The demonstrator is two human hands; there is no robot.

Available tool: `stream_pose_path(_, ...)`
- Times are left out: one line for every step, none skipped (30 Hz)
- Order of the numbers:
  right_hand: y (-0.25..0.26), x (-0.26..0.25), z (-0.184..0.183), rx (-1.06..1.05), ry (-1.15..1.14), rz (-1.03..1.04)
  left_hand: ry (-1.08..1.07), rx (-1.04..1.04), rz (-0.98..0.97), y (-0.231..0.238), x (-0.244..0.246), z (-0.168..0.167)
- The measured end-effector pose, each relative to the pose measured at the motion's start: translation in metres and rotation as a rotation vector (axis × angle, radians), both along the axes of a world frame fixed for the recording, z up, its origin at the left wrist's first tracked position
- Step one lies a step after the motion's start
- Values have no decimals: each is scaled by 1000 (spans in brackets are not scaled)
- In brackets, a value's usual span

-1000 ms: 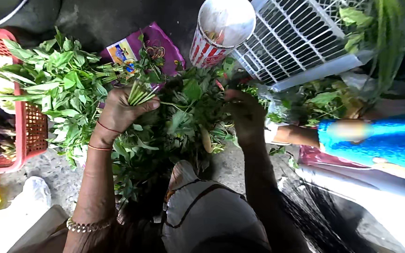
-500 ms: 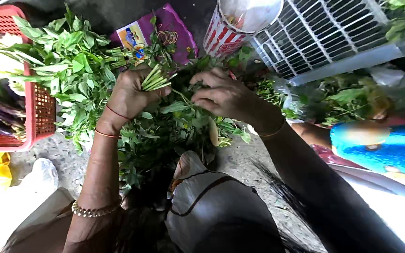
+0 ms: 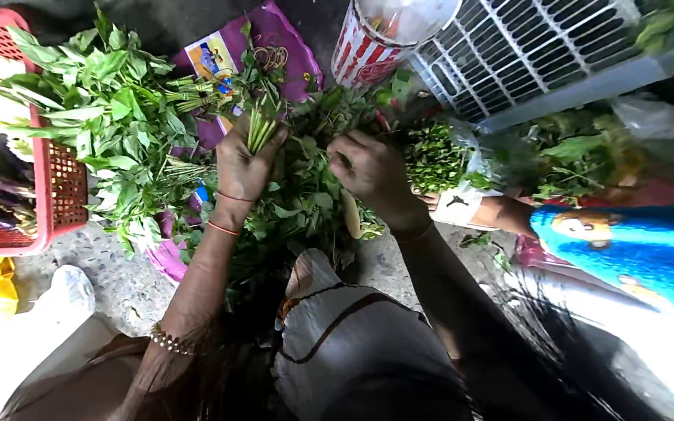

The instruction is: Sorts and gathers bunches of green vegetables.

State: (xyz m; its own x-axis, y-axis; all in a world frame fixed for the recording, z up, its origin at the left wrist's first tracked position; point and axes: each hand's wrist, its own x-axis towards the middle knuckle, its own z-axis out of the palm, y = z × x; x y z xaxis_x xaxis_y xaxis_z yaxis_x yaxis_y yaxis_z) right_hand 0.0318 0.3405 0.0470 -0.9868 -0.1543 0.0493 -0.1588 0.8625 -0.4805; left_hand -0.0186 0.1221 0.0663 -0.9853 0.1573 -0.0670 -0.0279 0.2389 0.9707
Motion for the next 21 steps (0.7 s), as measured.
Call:
stream_pose_path(-2, 2, 0, 31, 14, -15, 21, -9, 15, 3, 2, -3)
stream_pose_path(-3, 0, -5, 53, 23, -44, 42, -19, 33, 4, 3, -5)
stream_pose_path(-1, -3, -10, 69, 11, -70, 59, -26, 50, 4, 3, -4)
stream_pose_path(4, -5, -15, 85, -28, -99, 73, -8, 69, 1, 2, 0)
stream_pose_path(13, -6, -22, 102, -107, -137, 84, 32, 92, -5, -1, 9)
stream_pose_path(24, -3, -31, 112, -200, -185, 110, 79, 116, -11, -6, 21)
stream_pose_path(33, 2, -37, 99, -289, -228, 141, 107, 120, -16, -13, 33)
stream_pose_path(38, 8, -37, 60, -343, -257, 177, 110, 118, -21, -19, 42)
stream_pose_path(36, 16, -34, 1, -349, -272, 190, 83, 120, -24, -23, 48)
stream_pose_path(30, 24, -30, -38, -319, -284, 184, 44, 122, -26, -24, 49)
stream_pose_path(21, 28, -25, -66, -255, -290, 167, 10, 131, -25, -25, 47)
stream_pose_path(12, 28, -19, -100, -154, -288, 149, -17, 145, -23, -25, 42)
stream_pose_path(2, 25, -12, -152, -31, -298, 125, -28, 162, -21, -25, 38)
stream_pose_path(-9, 20, -4, -228, 88, -311, 94, -32, 177, -19, -25, 34)
stream_pose_path(-20, 16, 4, -318, 178, -306, 59, -35, 185, -17, -23, 31)
stream_pose_path(-31, 11, 13, -388, 225, -273, 35, -34, 182, -15, -21, 30)
stream_pose_path(-40, 5, 20, -431, 243, -223, 19, -28, 175, -13, -20, 29)
stream_pose_path(-47, 0, 25, -435, 244, -163, 6, -11, 163, -12, -19, 29)
stream_pose_path(-53, -4, 27, -408, 232, -106, -5, 20, 151, -10, -19, 29)
stream_pose_path(-57, -6, 28, -382, 203, -60, -25, 48, 142, -9, -19, 29)
stream_pose_path(-60, -10, 26, -384, 178, -43, -53, 79, 136, -8, -18, 31)
